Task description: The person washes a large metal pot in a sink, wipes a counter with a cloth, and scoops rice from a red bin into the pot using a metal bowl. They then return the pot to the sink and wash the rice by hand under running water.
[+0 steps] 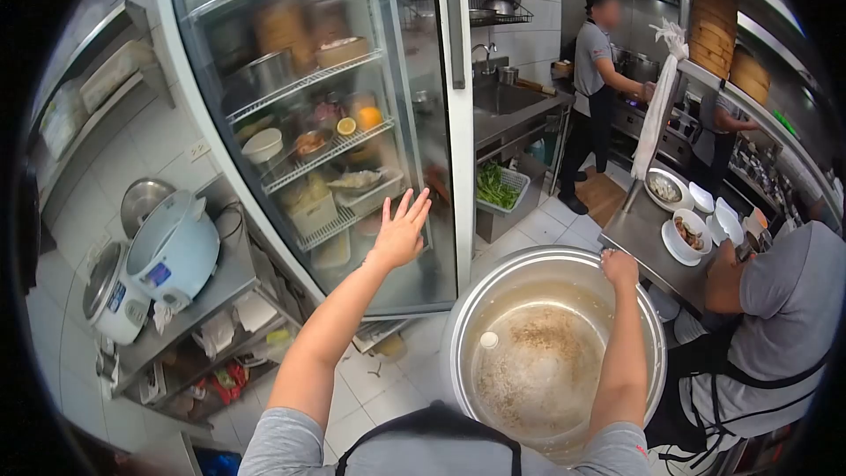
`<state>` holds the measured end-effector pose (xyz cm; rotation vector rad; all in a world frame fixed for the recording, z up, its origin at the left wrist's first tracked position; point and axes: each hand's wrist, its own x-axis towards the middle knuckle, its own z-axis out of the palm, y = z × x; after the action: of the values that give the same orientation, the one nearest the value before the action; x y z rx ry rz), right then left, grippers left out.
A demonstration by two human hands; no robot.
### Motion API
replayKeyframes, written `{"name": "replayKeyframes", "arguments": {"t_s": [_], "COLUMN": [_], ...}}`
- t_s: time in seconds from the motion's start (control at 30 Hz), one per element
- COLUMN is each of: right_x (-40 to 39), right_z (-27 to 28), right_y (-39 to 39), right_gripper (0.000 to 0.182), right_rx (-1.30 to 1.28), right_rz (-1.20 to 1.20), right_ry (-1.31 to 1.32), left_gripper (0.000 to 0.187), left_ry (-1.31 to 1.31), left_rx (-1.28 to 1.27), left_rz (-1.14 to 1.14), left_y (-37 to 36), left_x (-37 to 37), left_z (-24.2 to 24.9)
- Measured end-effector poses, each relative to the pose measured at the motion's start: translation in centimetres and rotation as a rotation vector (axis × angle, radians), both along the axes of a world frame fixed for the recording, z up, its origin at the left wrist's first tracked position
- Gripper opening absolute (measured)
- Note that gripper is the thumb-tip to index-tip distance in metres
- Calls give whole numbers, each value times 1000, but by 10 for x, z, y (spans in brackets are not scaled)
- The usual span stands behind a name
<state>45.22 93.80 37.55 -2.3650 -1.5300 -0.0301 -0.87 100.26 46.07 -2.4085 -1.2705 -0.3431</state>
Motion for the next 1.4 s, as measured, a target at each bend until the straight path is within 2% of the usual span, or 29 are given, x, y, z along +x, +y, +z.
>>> {"name": "replayKeyframes", "arguments": {"t_s": [0.1,0.2,0.33,0.47,0.57,0.67,0.77,0.8,0.87,1.0,1.1,1.13,1.2,1.27,1.33,1.4], "right_x": [5,-12,-24,-39,-20,-13,19,19,35,40,52,56,66,83,101,106], "right_z": [-10,26,52,69,42,54,53,69,68,70,72,74,79,76,74,80], "right_y": [40,62,115,181,258,316,386,398,444,500,546,561,594,634,674,706], "right_gripper": [46,42,42,46,47,46,46,46,47,48,49,49,48,49,49,49], "right_rx": [16,-122,-114,-117,-58,-94,-95,-113,-123,-123,-121,-123,-140,-129,-84,-58], "right_rz": [-14,-71,-102,54,56,66,86,109,129,147,186,205,210,208,200,190], "right_ry": [-62,30,63,3,12,29,25,3,-13,-27,-43,-47,-77,-104,-113,-97], "left_gripper": [74,75,80,80,76,71,70,69,67,69,70,70,67,65,62,56], "left_ry": [55,34,17,-107,-113,-112,-285,-312,-349,-476,-670,-734,-862,-1034,-1138,-1445], "left_rx": [85,27,64,55,110,168,209,234,292,382,438,384,285,-119,-405,-766], "left_rz": [-13,55,139,225,317,411,540,591,688,792,762,756,524,296,-45,-17], "left_y": [58,90,142,182,218,236,251,256,273,301,314,315,315,319,352,401], "left_x": [-13,-18,-25,-32,-42,-40,-25,-20,-16,0,26,42,80,118,153,181], "left_z": [-8,2,-5,-6,-16,-38,-57,-68,-83,-106,-111,-112,-109,-121,-107,-94]}}
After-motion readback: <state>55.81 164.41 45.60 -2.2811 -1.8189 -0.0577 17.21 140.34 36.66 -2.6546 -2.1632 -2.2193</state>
